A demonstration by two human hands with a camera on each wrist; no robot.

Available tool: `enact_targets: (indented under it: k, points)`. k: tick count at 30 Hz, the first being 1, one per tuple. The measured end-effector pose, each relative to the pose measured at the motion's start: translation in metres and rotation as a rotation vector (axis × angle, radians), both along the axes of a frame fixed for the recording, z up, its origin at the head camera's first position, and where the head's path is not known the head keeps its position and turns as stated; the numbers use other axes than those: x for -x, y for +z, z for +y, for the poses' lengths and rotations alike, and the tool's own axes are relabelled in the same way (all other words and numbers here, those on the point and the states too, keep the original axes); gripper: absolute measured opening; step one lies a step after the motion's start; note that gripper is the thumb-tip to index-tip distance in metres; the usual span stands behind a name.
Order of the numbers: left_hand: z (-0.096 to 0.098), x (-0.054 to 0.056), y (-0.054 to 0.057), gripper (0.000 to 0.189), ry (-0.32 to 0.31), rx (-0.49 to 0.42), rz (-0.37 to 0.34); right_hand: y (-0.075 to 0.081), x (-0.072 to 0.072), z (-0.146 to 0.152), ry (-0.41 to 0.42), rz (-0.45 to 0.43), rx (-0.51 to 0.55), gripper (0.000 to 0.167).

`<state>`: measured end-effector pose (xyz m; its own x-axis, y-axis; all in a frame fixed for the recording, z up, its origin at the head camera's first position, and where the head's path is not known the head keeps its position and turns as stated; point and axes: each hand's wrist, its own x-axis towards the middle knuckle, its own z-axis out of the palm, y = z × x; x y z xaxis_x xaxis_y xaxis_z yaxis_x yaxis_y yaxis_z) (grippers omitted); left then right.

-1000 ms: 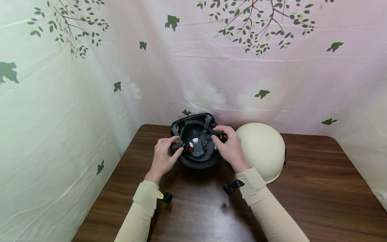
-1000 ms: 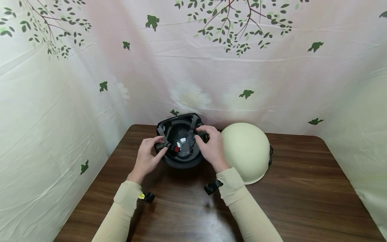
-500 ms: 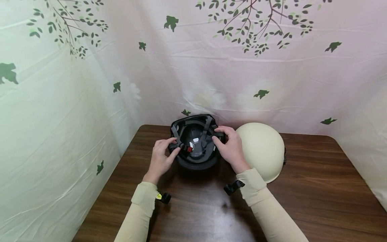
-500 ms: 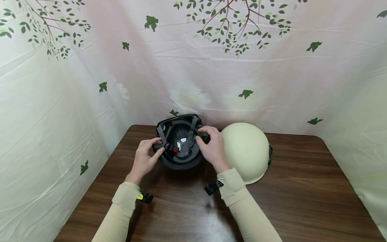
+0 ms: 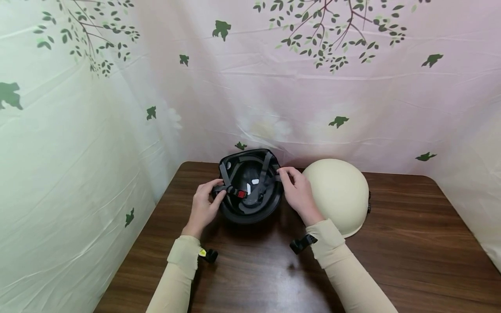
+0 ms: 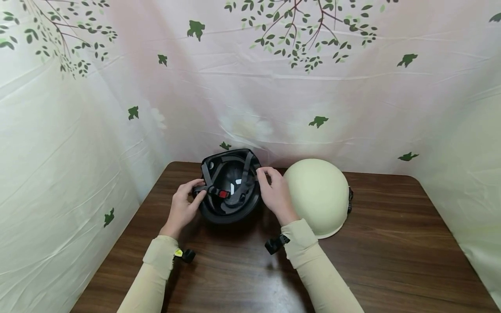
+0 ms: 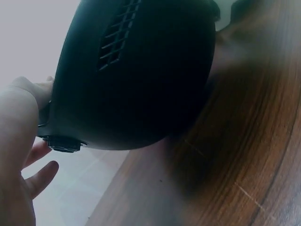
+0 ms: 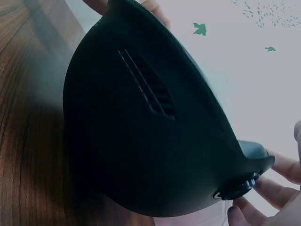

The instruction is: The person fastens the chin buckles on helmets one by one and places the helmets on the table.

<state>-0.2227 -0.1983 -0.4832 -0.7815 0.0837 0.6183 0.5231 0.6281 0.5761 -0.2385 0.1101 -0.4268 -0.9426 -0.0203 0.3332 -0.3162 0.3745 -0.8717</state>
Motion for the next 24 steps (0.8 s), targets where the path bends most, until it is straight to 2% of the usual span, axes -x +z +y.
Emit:
enact_targets:
  k: [11,18,24]
  points:
    - [-0.002,0.006,-0.012,0.035,-0.027,0.002,-0.079,0.005,-0.004,-0.001,0.027,0.032,0.041,0.039]
    - [0.001,0.008,-0.016,0.038,-0.056,0.021,-0.111,0.006,-0.005,0.000,0.014,0.042,0.086,0.036]
    - [0.001,0.010,-0.021,0.043,-0.082,0.030,-0.210,0.006,-0.005,-0.001,0.030,0.054,0.063,0.031]
